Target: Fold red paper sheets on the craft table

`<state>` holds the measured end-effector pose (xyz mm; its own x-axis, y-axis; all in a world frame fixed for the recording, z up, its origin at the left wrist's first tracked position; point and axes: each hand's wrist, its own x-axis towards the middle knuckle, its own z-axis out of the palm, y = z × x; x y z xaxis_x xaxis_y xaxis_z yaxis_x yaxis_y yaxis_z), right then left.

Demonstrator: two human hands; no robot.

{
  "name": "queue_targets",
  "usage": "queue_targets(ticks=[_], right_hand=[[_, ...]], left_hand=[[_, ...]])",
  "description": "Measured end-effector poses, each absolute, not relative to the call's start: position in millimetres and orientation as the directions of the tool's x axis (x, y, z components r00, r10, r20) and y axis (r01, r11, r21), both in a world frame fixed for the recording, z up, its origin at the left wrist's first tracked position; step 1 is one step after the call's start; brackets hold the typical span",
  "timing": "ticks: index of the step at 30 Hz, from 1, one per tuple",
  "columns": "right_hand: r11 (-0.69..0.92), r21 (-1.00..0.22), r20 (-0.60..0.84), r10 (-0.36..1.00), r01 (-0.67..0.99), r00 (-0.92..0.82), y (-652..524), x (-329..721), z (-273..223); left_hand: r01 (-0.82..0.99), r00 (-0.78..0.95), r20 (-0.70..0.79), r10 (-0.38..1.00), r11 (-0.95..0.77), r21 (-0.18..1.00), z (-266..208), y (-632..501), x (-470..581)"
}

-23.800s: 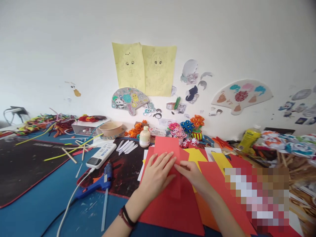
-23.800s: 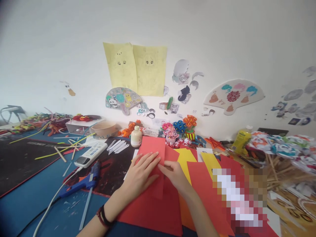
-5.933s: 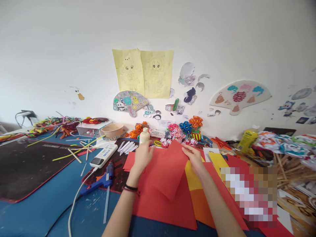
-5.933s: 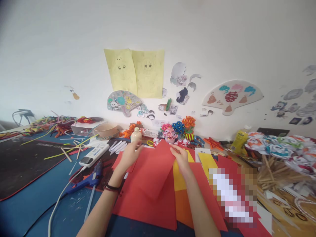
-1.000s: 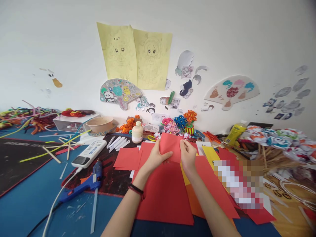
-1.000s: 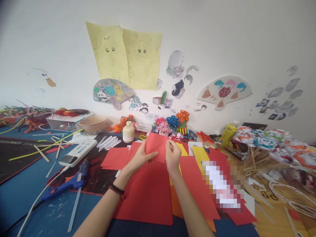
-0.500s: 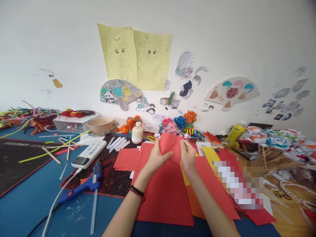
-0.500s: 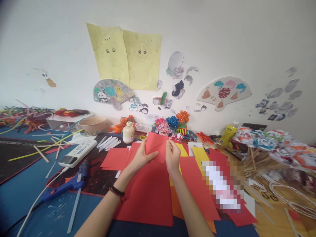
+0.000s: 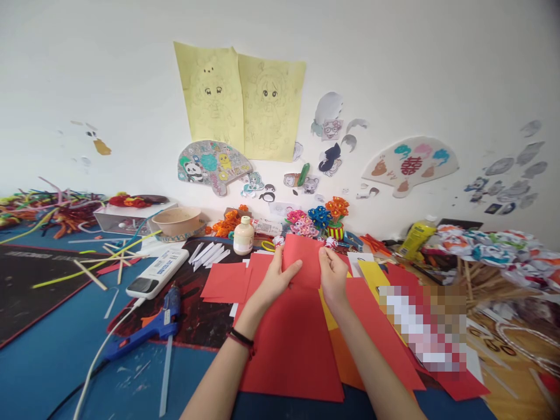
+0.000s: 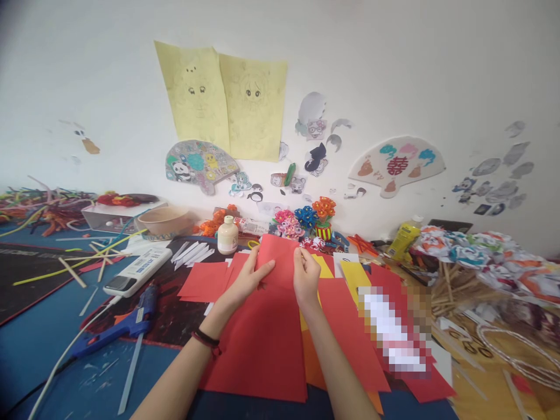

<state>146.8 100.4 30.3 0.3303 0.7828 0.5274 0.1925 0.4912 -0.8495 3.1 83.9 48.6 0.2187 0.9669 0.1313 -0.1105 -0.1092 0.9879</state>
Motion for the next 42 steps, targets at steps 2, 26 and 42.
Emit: queue_targets(ticks=[2,26,42], right_hand=[[0.485,-0.854,0.520,0.786,0.188,0.335,100,146,32],[0.505,-0.837,0.547,0.778,0.210,0.309,101,148,32],[0.394,-0.918,0.395,0.904,0.037,0.162,104,151,30]], left_hand=[[-0.097,0.207,0.143,0.968,-0.125,0.987,48,84,3],[0.161,0.055,0.282,0.958,-0.287,0.944,29,106,-3],[0.116,0.023,0.348,0.937,-0.349,0.930,25,107,-4]])
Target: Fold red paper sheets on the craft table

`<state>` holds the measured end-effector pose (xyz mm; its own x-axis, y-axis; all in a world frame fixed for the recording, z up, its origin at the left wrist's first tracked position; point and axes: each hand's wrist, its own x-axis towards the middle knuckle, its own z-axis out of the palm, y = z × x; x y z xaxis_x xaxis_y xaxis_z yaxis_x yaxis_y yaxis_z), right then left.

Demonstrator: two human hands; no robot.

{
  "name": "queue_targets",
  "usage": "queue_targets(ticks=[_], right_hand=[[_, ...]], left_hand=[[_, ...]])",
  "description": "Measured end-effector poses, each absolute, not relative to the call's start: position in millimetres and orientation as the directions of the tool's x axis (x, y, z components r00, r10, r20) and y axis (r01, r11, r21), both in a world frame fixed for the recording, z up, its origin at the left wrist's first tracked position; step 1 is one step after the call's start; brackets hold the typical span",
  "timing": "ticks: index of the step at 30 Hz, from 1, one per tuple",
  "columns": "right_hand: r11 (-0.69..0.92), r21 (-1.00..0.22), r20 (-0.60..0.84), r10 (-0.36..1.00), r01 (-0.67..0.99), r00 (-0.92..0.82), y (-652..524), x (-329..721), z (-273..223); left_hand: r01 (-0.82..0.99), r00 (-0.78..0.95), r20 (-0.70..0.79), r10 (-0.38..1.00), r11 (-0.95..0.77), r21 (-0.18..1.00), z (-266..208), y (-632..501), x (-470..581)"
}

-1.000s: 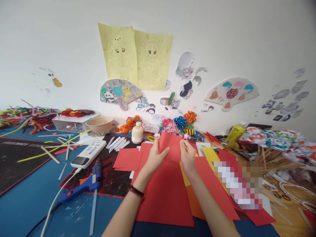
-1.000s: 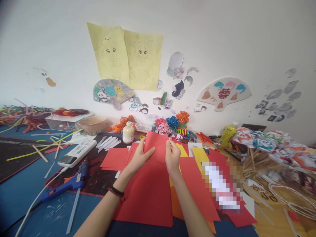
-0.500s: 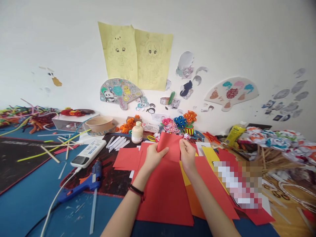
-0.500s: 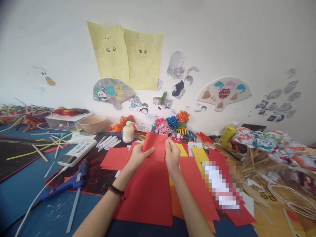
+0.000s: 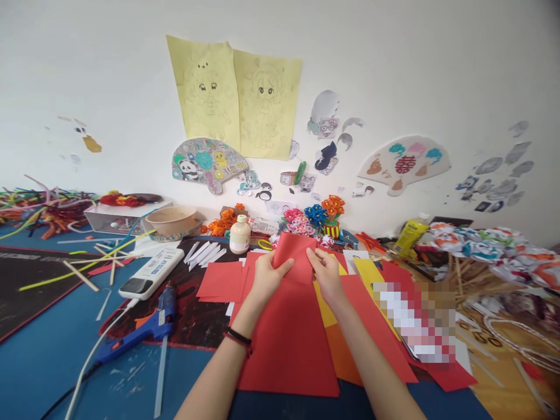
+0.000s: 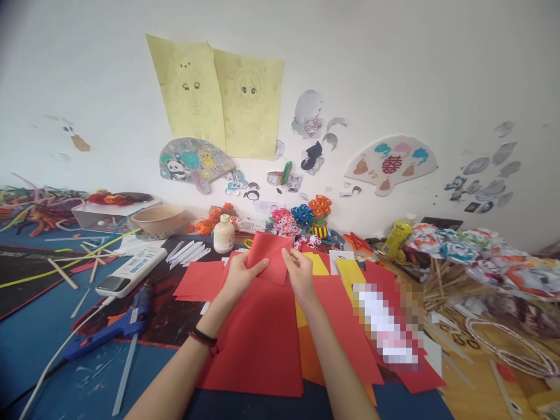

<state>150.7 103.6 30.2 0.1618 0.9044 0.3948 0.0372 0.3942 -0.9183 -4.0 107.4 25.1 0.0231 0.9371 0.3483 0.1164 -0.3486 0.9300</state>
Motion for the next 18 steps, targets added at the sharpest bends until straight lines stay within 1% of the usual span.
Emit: queue_targets(ticks=[4,7,9,13,15,18], right_hand=[[0.449,-0.864,0.487,0.860,0.229,0.149,107,152,24],[0.473,-0.809,0.537,0.836,0.348,0.112,109,155,21],[0.474,-0.794,0.541,0.837,0.380,0.087,109,156,19],[0.485,-0.766,0.548,0.835,0.421,0.035,110,158,19],[0.489,-0.760,0.550,0.835,0.428,0.022,111,160,19],[0.490,-0.762,0.545,0.838,0.423,0.011,112,162,20]], left_hand=[[0.132,0.038,0.308,0.951,-0.310,0.941,24,108,-6],[0.101,0.066,0.265,0.962,-0.271,0.957,25,108,-8],[0.029,0.049,0.248,0.968,-0.249,0.968,26,109,-10],[-0.201,0.014,0.217,0.976,-0.209,0.957,24,113,-13],[-0.218,-0.034,0.233,0.972,-0.234,0.947,22,116,-16],[-0.143,-0.095,0.270,0.958,-0.281,0.949,17,121,-20]])
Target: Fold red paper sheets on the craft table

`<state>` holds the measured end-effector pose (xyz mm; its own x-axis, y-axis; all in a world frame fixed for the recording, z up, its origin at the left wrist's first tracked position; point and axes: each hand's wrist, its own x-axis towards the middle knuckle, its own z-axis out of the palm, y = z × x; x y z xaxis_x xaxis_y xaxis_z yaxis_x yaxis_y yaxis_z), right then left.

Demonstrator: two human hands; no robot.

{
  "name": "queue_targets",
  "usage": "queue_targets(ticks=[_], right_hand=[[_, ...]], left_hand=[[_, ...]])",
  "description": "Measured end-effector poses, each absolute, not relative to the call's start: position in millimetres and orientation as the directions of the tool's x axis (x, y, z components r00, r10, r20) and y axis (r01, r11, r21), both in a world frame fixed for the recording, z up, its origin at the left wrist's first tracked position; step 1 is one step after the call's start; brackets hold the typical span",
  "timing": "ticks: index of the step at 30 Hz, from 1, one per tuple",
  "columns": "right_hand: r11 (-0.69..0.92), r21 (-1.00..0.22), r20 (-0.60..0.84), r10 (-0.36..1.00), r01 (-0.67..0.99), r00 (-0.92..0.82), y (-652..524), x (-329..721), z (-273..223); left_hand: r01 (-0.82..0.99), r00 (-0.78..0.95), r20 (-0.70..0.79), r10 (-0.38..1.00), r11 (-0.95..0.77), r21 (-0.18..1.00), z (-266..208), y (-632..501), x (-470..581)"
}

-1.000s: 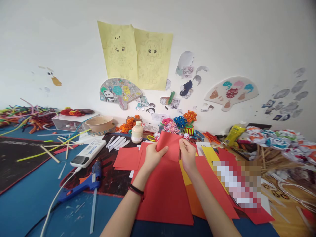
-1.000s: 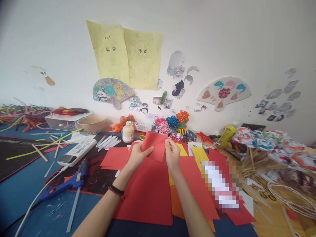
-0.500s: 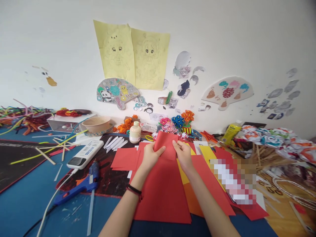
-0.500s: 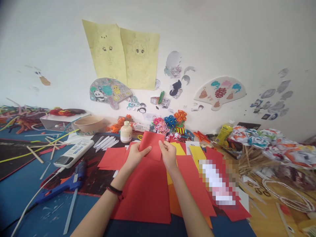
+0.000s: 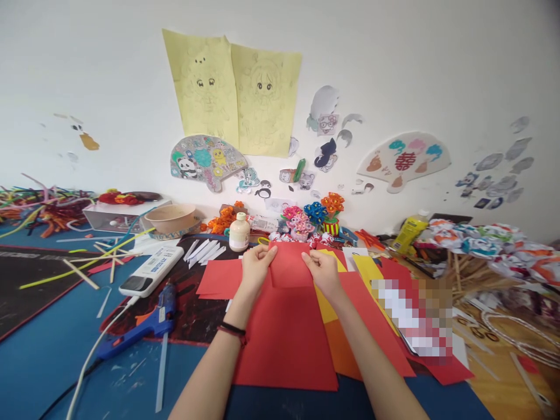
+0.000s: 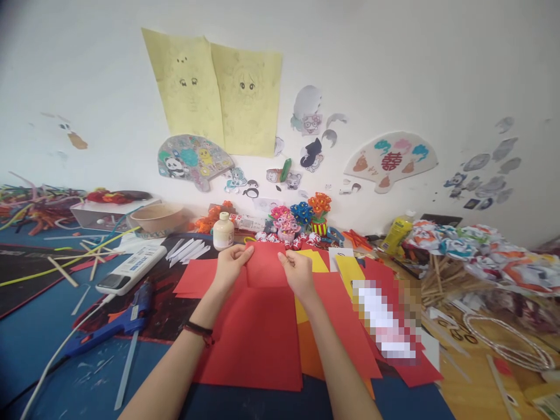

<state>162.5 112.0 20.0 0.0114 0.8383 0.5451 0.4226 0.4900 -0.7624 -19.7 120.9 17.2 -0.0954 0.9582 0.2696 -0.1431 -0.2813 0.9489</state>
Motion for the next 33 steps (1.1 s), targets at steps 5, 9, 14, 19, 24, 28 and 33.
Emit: queue_targets(ticks=[5,9,14,19,24,28,33], right_hand=[[0.478,-0.791,0.518,0.855,0.381,0.002,114,163,19],[0.452,-0.831,0.464,0.885,0.325,-0.045,116,166,16],[0.420,-0.863,0.411,0.907,0.281,-0.092,116,170,14],[0.419,-0.866,0.406,0.908,0.272,-0.107,117,169,12],[0.435,-0.849,0.424,0.900,0.302,-0.102,119,170,10],[0.455,-0.820,0.452,0.887,0.347,-0.094,118,171,11],[0.488,-0.776,0.489,0.866,0.399,-0.107,115,169,15]], left_hand=[[-0.057,-0.106,0.310,0.945,-0.317,0.947,16,124,-25],[0.081,-0.085,0.397,0.914,-0.391,0.917,19,123,-26],[0.165,-0.099,0.434,0.895,-0.416,0.894,20,122,-24],[0.232,-0.110,0.469,0.876,-0.436,0.870,22,119,-25],[0.280,-0.101,0.490,0.866,-0.448,0.849,20,119,-28],[0.265,-0.079,0.468,0.880,-0.434,0.861,15,124,-28],[0.264,-0.102,0.477,0.873,-0.438,0.859,13,125,-26]])
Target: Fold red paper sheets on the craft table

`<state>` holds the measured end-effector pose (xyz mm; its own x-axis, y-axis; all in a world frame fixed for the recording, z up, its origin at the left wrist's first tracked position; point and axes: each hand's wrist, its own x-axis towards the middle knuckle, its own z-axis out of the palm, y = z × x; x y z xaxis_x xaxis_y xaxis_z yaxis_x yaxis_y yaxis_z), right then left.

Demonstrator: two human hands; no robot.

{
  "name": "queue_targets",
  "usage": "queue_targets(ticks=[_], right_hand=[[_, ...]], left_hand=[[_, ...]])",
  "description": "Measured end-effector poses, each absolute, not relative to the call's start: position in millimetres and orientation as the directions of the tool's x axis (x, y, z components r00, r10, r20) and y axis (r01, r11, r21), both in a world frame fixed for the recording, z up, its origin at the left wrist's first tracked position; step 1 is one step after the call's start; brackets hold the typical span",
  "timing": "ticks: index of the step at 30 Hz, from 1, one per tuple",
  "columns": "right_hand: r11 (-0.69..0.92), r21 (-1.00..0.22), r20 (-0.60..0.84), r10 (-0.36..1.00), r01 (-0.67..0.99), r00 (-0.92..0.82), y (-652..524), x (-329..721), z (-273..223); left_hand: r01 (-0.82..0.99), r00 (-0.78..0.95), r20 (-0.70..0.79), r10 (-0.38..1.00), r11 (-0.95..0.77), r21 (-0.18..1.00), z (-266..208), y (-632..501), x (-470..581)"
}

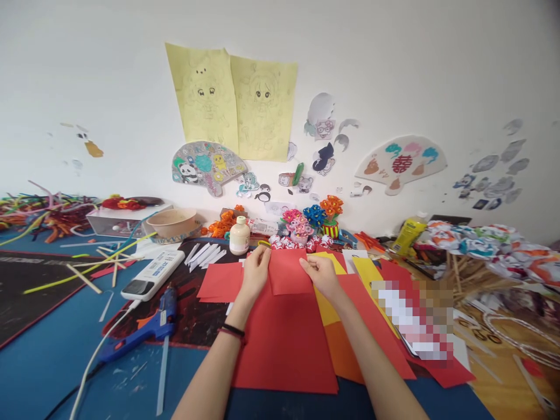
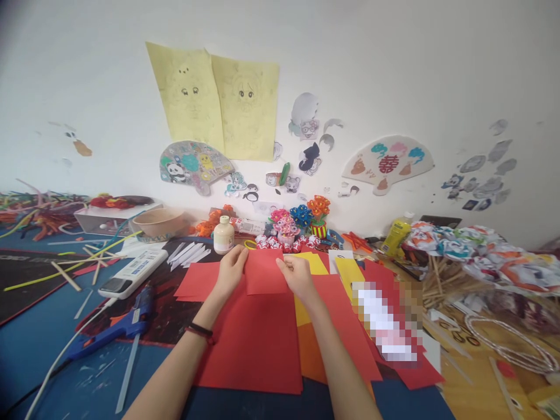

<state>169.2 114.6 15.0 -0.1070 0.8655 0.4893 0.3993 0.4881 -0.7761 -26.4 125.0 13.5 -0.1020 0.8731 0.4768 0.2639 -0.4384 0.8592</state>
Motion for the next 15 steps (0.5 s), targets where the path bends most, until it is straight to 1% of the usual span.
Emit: queue_targets(ticks=[3,7,10,15], right_hand=[[0.498,-0.758,0.505,0.857,0.421,-0.105,113.0,168.2,16.8],[0.499,-0.747,0.530,0.846,0.441,-0.060,112.4,169.0,19.1],[0.503,-0.742,0.542,0.839,0.444,-0.044,111.8,168.8,20.5],[0.524,-0.728,0.566,0.823,0.443,-0.044,108.3,163.9,22.4]], left_hand=[[0.263,-0.123,0.460,0.879,-0.418,0.870,11.6,126.0,-24.4],[0.246,-0.095,0.436,0.895,-0.403,0.881,7.9,127.3,-20.6],[0.245,-0.084,0.439,0.895,-0.408,0.879,8.5,125.7,-20.3],[0.253,-0.115,0.444,0.889,-0.406,0.878,13.2,122.5,-21.9]])
